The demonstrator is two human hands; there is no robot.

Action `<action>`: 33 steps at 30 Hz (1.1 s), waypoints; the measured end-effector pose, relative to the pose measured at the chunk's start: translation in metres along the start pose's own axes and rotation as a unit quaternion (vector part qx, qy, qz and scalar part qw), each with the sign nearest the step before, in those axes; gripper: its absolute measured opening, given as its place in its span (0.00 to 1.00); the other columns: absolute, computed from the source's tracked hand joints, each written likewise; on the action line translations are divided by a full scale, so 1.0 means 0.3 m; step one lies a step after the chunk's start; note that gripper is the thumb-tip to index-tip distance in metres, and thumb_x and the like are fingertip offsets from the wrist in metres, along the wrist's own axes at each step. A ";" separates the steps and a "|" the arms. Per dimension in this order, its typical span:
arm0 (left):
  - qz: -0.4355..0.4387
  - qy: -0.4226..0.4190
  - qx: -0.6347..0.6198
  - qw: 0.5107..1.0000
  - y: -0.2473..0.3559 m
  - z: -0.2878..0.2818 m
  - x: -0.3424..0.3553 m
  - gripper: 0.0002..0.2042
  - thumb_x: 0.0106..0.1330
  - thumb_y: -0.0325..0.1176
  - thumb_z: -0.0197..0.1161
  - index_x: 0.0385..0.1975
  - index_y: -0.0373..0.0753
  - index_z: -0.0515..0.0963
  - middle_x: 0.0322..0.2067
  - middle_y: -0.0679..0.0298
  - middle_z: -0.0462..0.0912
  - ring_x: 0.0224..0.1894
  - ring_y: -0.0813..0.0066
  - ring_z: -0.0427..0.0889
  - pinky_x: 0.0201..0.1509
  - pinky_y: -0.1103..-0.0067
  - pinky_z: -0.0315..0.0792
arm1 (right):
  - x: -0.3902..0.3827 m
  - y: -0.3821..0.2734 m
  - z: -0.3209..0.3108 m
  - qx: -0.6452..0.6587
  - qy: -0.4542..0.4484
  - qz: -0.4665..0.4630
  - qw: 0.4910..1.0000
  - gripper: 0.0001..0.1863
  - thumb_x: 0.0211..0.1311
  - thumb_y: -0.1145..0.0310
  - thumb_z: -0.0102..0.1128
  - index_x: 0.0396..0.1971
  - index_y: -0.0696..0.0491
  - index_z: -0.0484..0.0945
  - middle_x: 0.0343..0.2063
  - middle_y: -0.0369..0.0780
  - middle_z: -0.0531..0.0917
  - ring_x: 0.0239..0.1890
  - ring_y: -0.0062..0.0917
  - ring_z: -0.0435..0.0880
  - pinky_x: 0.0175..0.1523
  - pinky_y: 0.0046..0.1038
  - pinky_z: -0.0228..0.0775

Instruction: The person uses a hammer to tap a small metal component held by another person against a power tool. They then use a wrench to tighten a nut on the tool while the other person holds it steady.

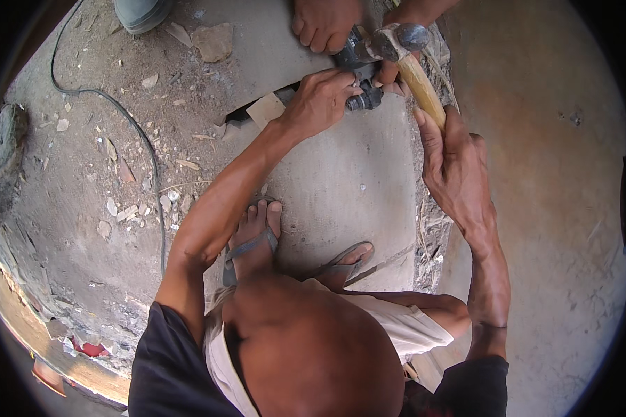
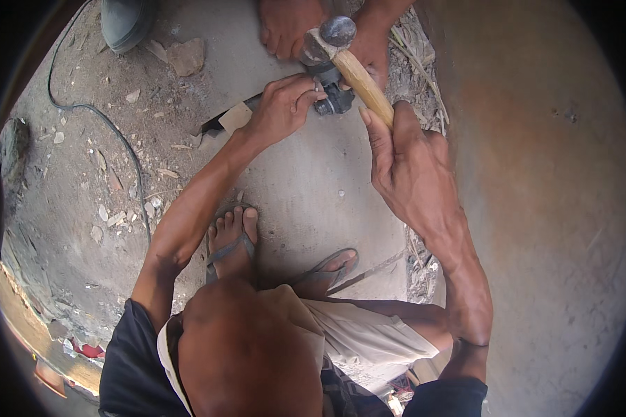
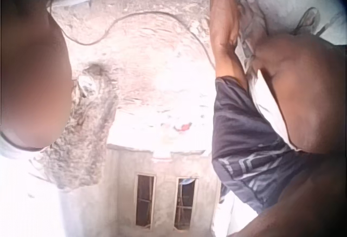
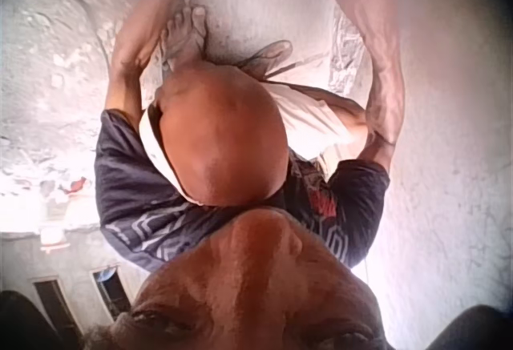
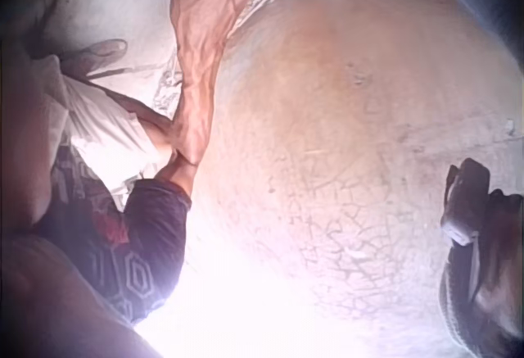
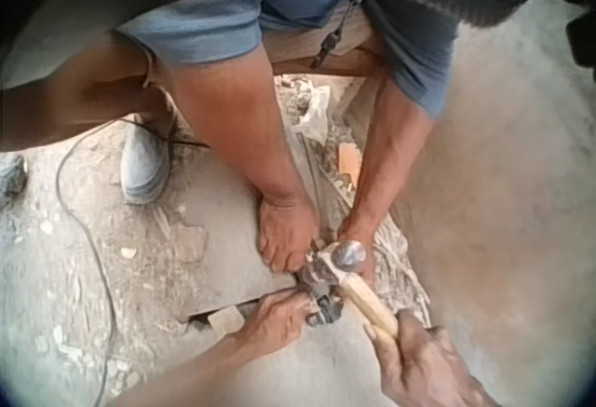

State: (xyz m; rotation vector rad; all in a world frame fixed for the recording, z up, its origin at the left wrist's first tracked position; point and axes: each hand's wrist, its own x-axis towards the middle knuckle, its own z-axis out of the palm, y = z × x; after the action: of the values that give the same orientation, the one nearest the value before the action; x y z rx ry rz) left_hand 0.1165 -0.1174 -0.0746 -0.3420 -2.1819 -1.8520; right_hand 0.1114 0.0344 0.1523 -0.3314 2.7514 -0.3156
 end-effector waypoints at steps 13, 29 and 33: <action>-0.027 -0.038 -0.012 0.999 0.029 0.001 0.032 0.05 0.63 0.17 0.64 0.36 0.29 0.77 0.33 0.47 0.83 0.37 0.46 0.85 0.37 0.62 0.75 | -0.025 0.051 0.053 0.038 0.092 -0.071 0.992 0.16 0.76 0.64 0.56 0.31 0.61 0.70 0.11 0.53 0.72 0.14 0.50 0.78 0.19 0.41 0.65; -0.017 -0.036 0.002 0.999 0.031 -0.001 0.023 0.05 0.63 0.18 0.64 0.36 0.28 0.77 0.33 0.48 0.83 0.36 0.45 0.84 0.37 0.61 0.75 | -0.047 -0.015 0.009 0.185 0.247 -0.116 0.944 0.12 0.75 0.66 0.58 0.35 0.61 0.73 0.16 0.39 0.75 0.15 0.22 0.73 0.20 0.26 0.63; -0.006 -0.034 0.002 0.999 0.025 0.009 0.032 0.04 0.63 0.18 0.63 0.36 0.28 0.77 0.32 0.48 0.83 0.36 0.45 0.84 0.37 0.61 0.75 | -0.013 0.074 0.040 0.007 0.063 -0.038 0.997 0.16 0.75 0.65 0.56 0.30 0.61 0.70 0.12 0.52 0.73 0.13 0.47 0.79 0.19 0.41 0.65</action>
State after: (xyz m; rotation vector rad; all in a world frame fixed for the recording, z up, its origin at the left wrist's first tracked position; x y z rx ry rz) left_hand 0.1098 -0.1134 -0.0647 -0.3988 -2.2353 -1.8687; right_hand 0.1151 0.0543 0.1369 -0.4286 2.8637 -0.3872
